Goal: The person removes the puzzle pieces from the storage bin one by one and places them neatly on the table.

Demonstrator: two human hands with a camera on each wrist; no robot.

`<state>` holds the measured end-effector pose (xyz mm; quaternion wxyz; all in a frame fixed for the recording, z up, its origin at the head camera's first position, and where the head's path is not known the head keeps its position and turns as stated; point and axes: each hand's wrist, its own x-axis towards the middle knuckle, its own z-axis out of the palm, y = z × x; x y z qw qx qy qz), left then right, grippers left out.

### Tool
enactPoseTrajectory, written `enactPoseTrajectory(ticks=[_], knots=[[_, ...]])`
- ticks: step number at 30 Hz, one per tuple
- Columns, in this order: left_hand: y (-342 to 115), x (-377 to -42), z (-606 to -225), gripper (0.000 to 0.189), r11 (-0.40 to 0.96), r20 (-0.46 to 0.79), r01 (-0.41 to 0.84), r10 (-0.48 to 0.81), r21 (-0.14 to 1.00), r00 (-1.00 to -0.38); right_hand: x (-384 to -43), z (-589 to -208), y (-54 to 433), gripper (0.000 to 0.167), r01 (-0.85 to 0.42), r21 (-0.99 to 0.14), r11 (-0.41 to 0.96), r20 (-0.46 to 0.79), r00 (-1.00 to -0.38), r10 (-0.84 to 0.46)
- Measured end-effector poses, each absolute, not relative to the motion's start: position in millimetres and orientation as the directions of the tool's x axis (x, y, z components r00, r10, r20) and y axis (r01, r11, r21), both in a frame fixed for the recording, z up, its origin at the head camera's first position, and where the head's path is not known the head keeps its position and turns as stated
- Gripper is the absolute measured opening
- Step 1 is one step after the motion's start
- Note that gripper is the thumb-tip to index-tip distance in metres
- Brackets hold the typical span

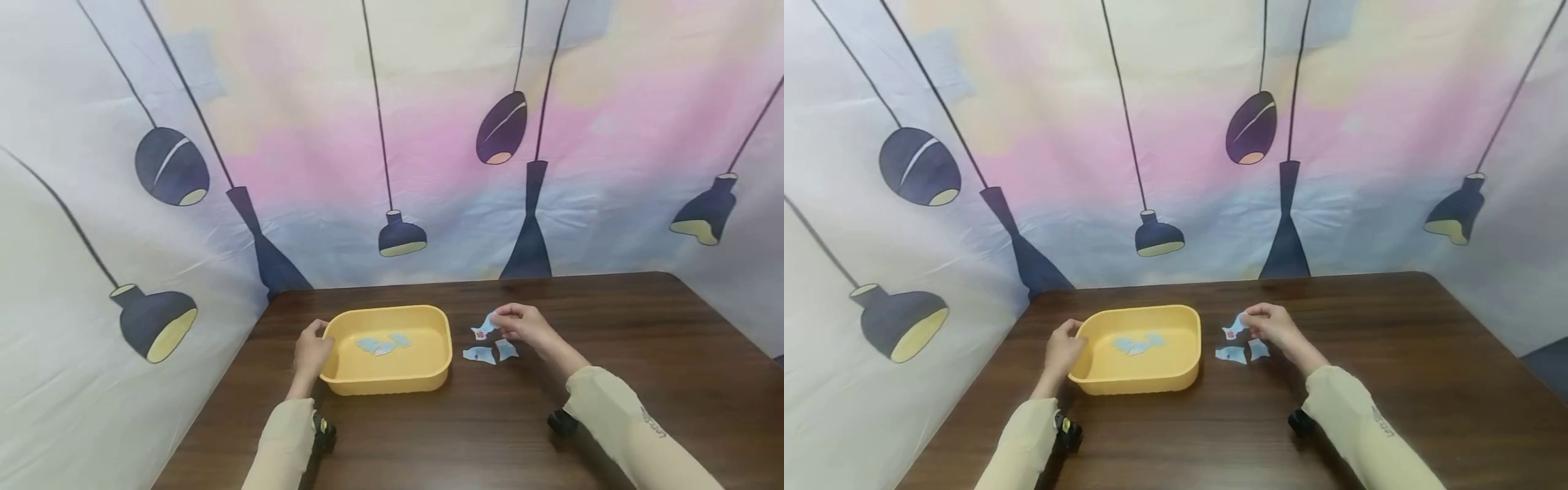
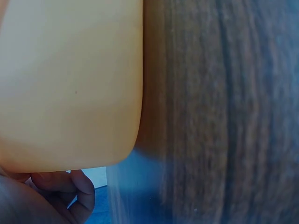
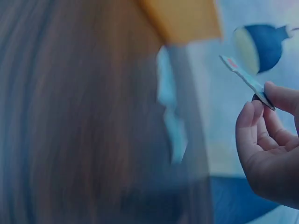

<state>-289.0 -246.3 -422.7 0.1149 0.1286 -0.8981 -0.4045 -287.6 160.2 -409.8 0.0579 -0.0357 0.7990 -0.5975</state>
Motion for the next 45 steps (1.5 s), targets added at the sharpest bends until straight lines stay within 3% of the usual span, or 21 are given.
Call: enactPoseTrajectory(ticks=[6,13,22,36,45], knots=[[-252.9,-282.8,-425.1,0.039,0.633,0.085,-0.141,-0.313,0.761,-0.946,-289.1,-432.9,192.9,0.047,0.061,-0.908,0.415,-0.126,-0.983,-0.130],[-249.3,-286.4,-422.3,0.038,0.645,0.095,-0.132,-0.306,0.753,-0.947,-286.6,-441.2,221.3,0.045,0.091,-0.877,0.471,-0.200,-0.962,-0.186],[-250.1,-288.4,-421.4,0.039,0.647,0.091,-0.136,-0.304,0.751,-0.948,-289.6,-441.4,223.9,0.040,0.031,-0.823,0.568,-0.173,-0.965,-0.199],[-249.6,-287.2,-421.2,0.038,0.650,0.097,-0.134,-0.307,0.748,-0.947,-288.1,-437.2,213.9,0.043,0.024,-0.851,0.525,-0.128,-0.978,-0.163],[-249.4,-290.0,-422.3,0.037,0.650,0.111,-0.127,-0.312,0.749,-0.944,-293.2,-410.6,170.0,0.047,-0.023,-0.877,0.481,-0.088,-0.974,-0.208]])
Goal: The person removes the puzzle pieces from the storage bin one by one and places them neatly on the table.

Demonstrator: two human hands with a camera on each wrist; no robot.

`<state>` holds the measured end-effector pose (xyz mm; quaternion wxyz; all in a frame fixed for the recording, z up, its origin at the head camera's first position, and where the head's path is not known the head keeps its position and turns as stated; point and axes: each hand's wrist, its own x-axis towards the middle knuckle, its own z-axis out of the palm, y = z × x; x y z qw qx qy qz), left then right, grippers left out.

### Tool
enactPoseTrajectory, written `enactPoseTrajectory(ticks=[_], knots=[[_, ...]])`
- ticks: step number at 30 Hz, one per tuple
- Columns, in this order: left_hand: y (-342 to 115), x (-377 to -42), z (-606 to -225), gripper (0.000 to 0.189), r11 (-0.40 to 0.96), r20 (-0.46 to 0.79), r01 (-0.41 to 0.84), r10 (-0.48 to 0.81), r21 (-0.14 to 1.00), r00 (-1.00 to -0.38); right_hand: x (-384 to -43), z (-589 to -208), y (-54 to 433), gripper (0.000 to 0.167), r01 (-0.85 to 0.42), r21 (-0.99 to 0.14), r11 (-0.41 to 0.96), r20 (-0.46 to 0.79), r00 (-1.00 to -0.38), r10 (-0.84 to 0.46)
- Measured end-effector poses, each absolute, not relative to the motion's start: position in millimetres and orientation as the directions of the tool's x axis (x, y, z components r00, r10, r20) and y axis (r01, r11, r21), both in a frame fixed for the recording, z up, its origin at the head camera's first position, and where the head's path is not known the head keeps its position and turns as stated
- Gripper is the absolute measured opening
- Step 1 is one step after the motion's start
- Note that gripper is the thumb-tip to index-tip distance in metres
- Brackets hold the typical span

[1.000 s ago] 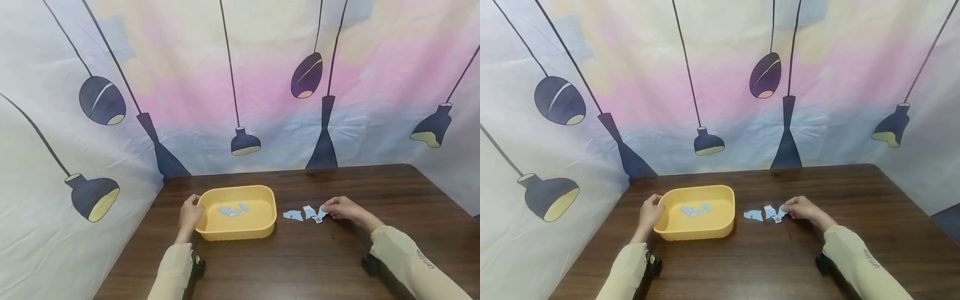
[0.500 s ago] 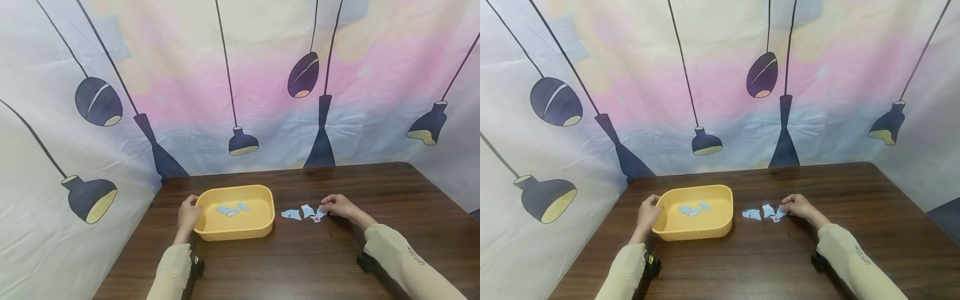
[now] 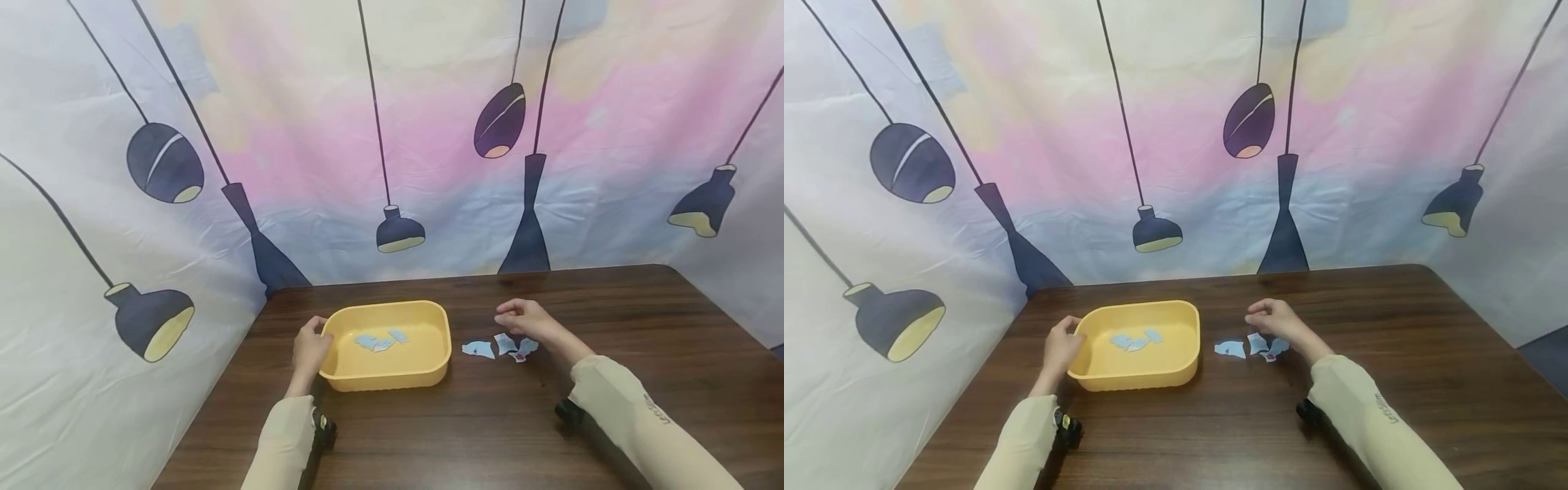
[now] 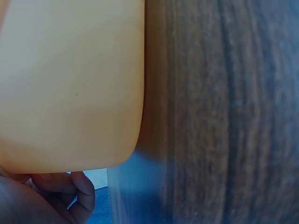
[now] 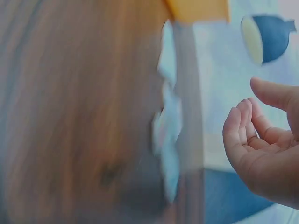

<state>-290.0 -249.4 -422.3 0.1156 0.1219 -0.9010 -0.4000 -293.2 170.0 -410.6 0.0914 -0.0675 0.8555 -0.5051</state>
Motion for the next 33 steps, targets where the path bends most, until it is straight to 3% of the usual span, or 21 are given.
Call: enactPoseTrajectory(ticks=[9,19,27,33], knots=[[-250.9,-289.3,-419.1,0.035,0.644,0.106,-0.141,-0.329,0.752,-0.938,-303.2,-388.4,94.6,0.040,-0.094,-0.913,0.398,-0.030,-0.955,-0.294],[-250.5,-288.4,-420.7,0.035,0.637,0.123,-0.130,-0.337,0.760,-0.933,-303.9,-393.2,17.9,0.036,-0.114,-0.944,0.309,-0.002,-0.936,-0.351],[-248.8,-289.2,-419.7,0.035,0.634,0.109,-0.145,-0.344,0.760,-0.933,-318.0,-412.7,-15.1,0.031,-0.041,-0.938,0.344,-0.047,-0.969,-0.243],[-250.1,-290.5,-422.5,0.034,0.638,0.114,-0.145,-0.347,0.756,-0.931,-321.1,-421.6,-23.0,0.039,-0.018,-0.941,0.337,-0.082,-0.957,-0.280]])
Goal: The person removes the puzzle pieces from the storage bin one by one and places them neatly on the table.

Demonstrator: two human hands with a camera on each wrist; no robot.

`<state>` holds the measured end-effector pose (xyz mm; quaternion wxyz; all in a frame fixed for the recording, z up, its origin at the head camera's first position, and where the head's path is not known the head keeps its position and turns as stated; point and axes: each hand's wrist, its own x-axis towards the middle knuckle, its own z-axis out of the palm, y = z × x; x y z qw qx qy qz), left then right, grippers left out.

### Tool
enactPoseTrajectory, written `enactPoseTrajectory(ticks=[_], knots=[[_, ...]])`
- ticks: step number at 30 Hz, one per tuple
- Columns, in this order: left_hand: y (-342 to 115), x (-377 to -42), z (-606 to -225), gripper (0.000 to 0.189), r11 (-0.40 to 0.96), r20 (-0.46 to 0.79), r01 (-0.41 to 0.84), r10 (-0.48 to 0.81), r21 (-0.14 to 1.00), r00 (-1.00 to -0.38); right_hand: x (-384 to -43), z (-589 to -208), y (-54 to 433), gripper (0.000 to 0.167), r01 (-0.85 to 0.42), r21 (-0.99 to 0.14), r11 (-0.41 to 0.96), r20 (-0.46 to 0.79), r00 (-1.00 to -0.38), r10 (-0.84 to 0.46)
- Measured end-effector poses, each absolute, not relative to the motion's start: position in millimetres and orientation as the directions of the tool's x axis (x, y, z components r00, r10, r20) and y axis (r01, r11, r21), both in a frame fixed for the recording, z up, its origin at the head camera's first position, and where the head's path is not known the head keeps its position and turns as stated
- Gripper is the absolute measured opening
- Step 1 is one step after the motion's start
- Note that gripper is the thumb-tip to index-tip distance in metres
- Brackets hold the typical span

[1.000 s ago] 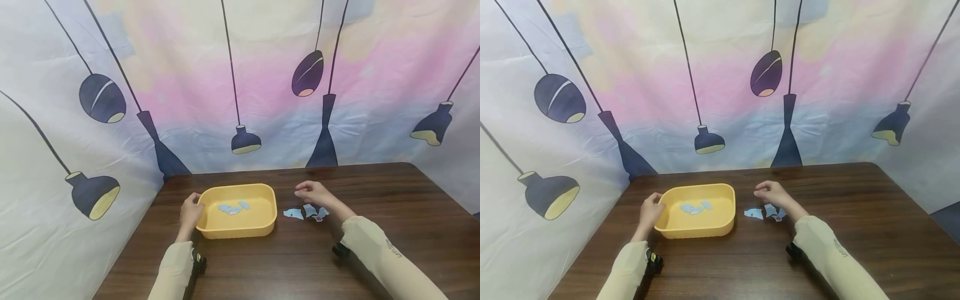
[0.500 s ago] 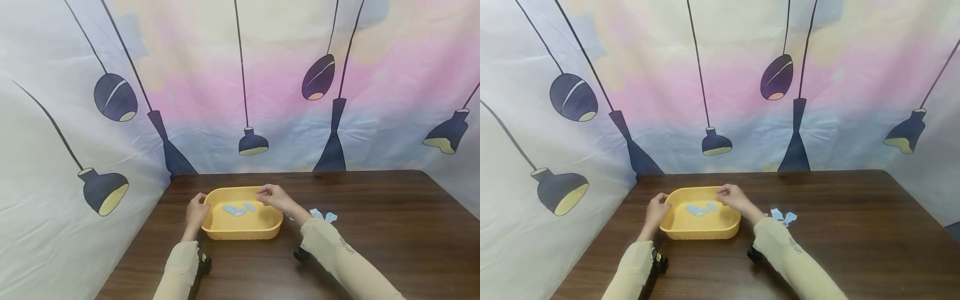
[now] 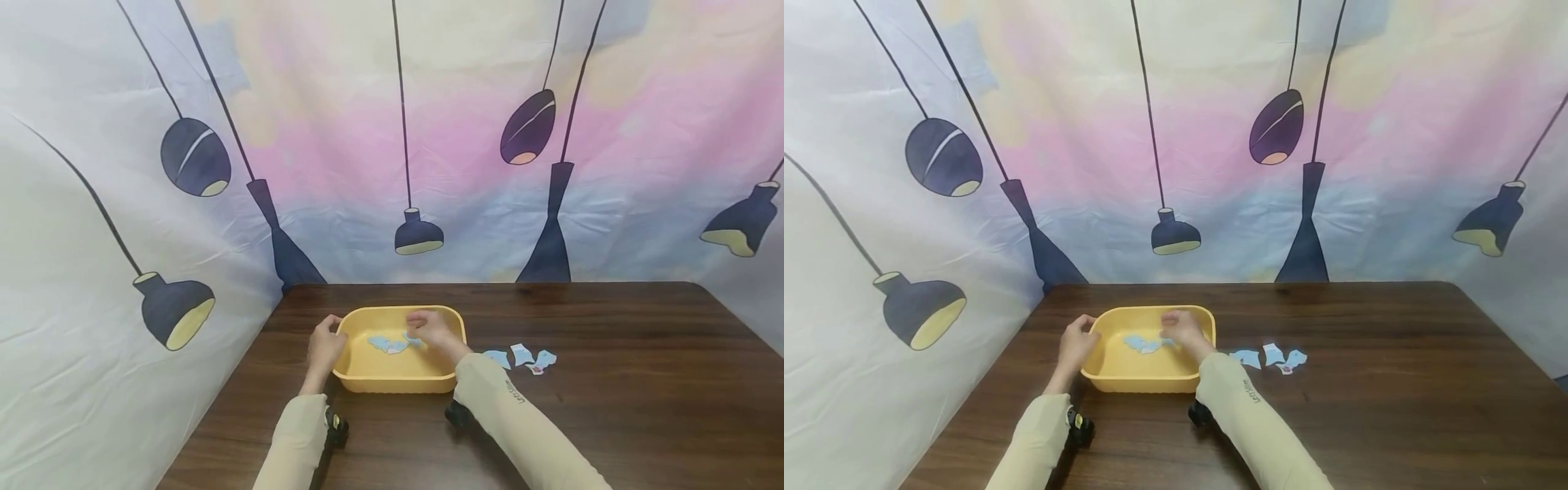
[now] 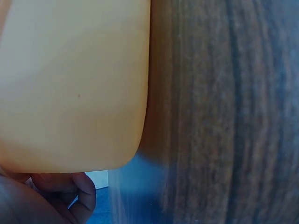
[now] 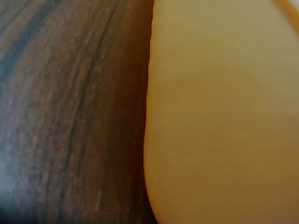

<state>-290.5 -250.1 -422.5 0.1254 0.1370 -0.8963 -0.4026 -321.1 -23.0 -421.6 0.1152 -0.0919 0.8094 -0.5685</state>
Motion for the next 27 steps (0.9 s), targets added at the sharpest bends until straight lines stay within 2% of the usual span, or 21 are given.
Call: enactPoseTrajectory(ticks=[11,20,27], knots=[[-249.0,-290.7,-424.7,0.034,0.630,0.123,-0.139,-0.354,0.764,-0.927,-318.8,-423.2,-25.7,0.044,0.009,-0.905,0.425,-0.137,-0.953,-0.271],[-247.2,-288.2,-421.6,0.033,0.641,0.112,-0.148,-0.346,0.753,-0.932,-319.3,-425.9,-27.8,0.038,-0.040,-0.828,0.560,-0.100,-0.971,-0.216],[-247.3,-286.2,-419.6,0.034,0.644,0.110,-0.157,-0.355,0.748,-0.929,-318.2,-426.0,-27.0,0.037,-0.042,-0.817,0.575,-0.079,-0.980,-0.184]])
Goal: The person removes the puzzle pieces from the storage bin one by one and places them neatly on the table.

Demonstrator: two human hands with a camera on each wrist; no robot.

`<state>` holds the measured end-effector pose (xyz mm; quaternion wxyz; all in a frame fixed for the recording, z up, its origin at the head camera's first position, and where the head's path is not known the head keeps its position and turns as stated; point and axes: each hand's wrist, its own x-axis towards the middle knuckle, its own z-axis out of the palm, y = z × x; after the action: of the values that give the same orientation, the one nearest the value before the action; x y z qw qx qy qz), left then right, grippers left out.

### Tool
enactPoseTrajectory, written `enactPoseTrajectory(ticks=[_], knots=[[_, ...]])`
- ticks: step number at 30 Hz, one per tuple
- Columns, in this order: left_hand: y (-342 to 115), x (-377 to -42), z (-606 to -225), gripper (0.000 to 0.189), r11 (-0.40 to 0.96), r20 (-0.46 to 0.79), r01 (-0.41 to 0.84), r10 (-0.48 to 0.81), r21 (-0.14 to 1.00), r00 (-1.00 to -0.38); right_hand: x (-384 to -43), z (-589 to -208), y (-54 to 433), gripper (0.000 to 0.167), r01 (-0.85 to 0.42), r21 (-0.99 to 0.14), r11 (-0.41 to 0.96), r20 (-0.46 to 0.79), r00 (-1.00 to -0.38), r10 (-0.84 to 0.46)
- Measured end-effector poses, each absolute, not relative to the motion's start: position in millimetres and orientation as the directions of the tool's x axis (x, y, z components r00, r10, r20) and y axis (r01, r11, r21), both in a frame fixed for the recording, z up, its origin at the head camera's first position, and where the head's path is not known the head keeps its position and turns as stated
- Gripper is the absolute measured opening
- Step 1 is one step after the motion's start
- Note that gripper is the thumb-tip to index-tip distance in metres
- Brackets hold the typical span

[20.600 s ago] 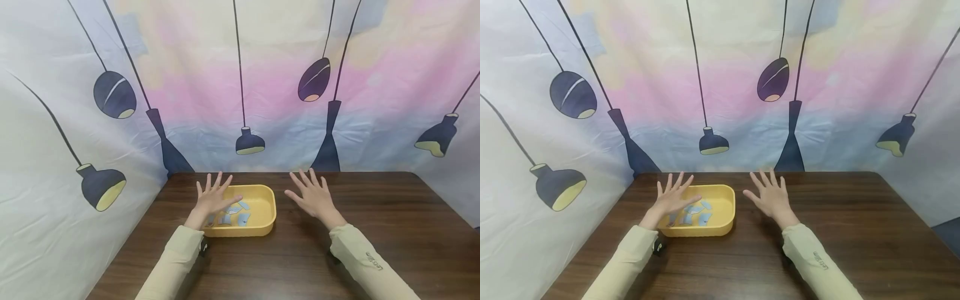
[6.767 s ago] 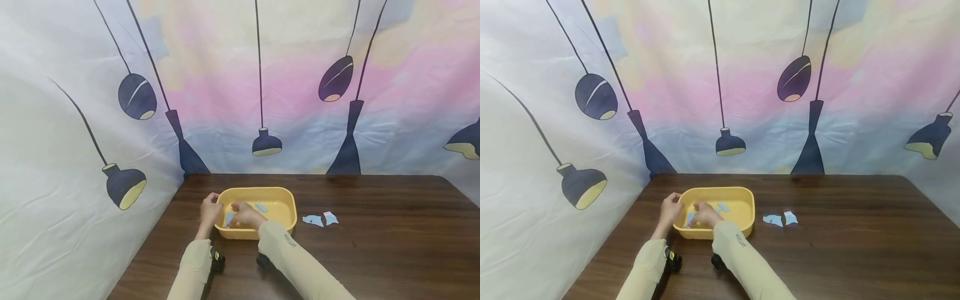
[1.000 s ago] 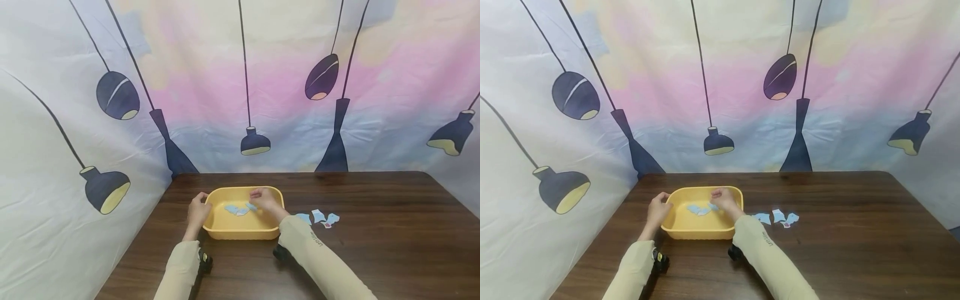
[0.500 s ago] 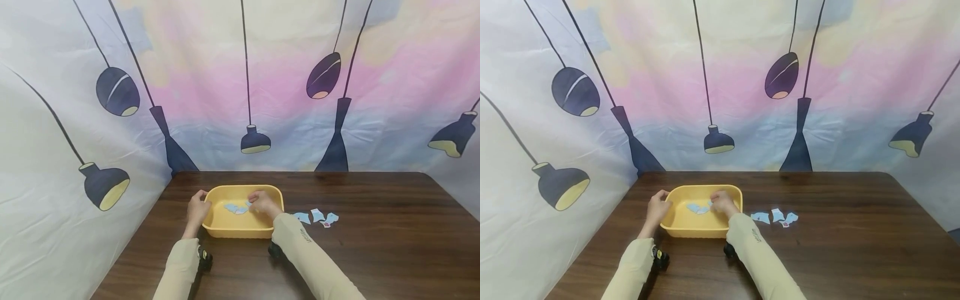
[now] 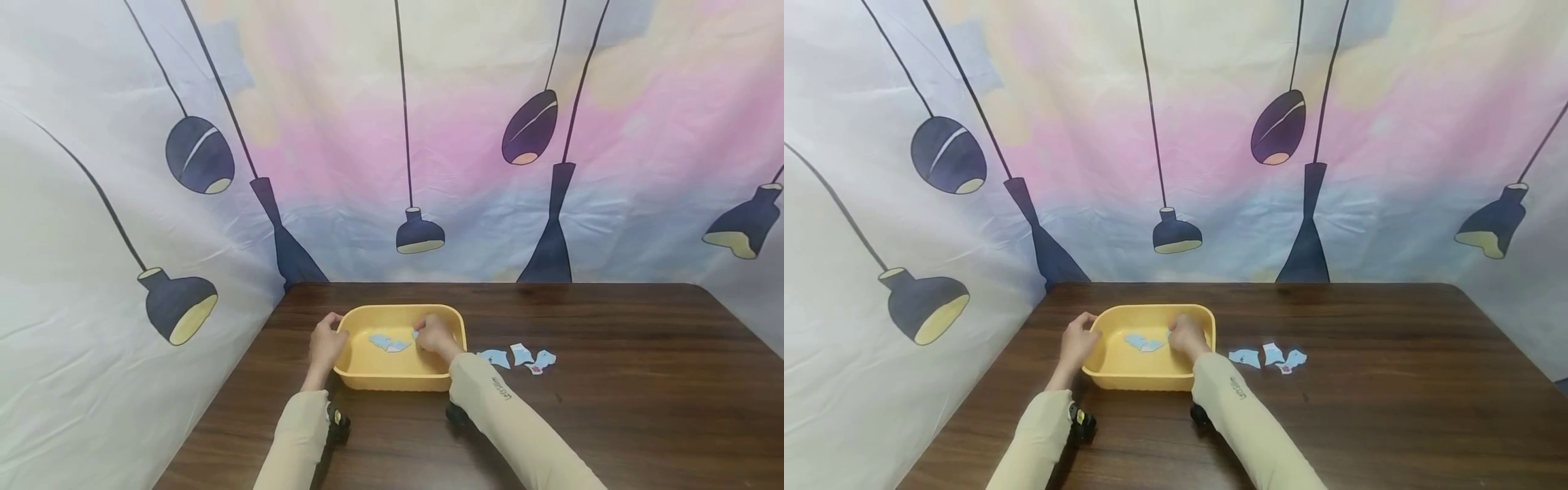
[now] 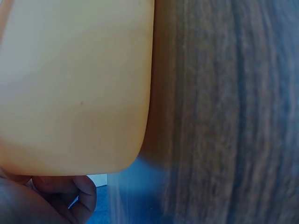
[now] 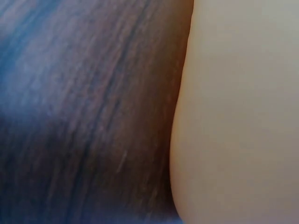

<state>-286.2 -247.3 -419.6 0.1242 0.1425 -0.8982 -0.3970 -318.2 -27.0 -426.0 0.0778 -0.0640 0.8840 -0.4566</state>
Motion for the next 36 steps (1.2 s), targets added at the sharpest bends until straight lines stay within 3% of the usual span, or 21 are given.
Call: enactPoseTrajectory(ticks=[10,25,36], knots=[[-251.5,-284.5,-422.1,0.034,0.634,0.132,-0.134,-0.354,0.762,-0.926,-317.8,-426.2,-30.6,0.031,-0.076,-0.927,0.366,-0.001,-0.979,-0.206],[-245.9,-287.5,-424.4,0.033,0.629,0.151,-0.103,-0.336,0.770,-0.930,-298.6,-414.5,-19.9,0.024,-0.196,-0.950,0.244,0.144,-0.966,-0.216],[-247.9,-290.9,-424.9,0.033,0.653,0.149,-0.117,-0.338,0.749,-0.929,-290.3,-399.1,6.3,0.029,-0.086,-0.988,0.131,0.069,-0.989,-0.131]])
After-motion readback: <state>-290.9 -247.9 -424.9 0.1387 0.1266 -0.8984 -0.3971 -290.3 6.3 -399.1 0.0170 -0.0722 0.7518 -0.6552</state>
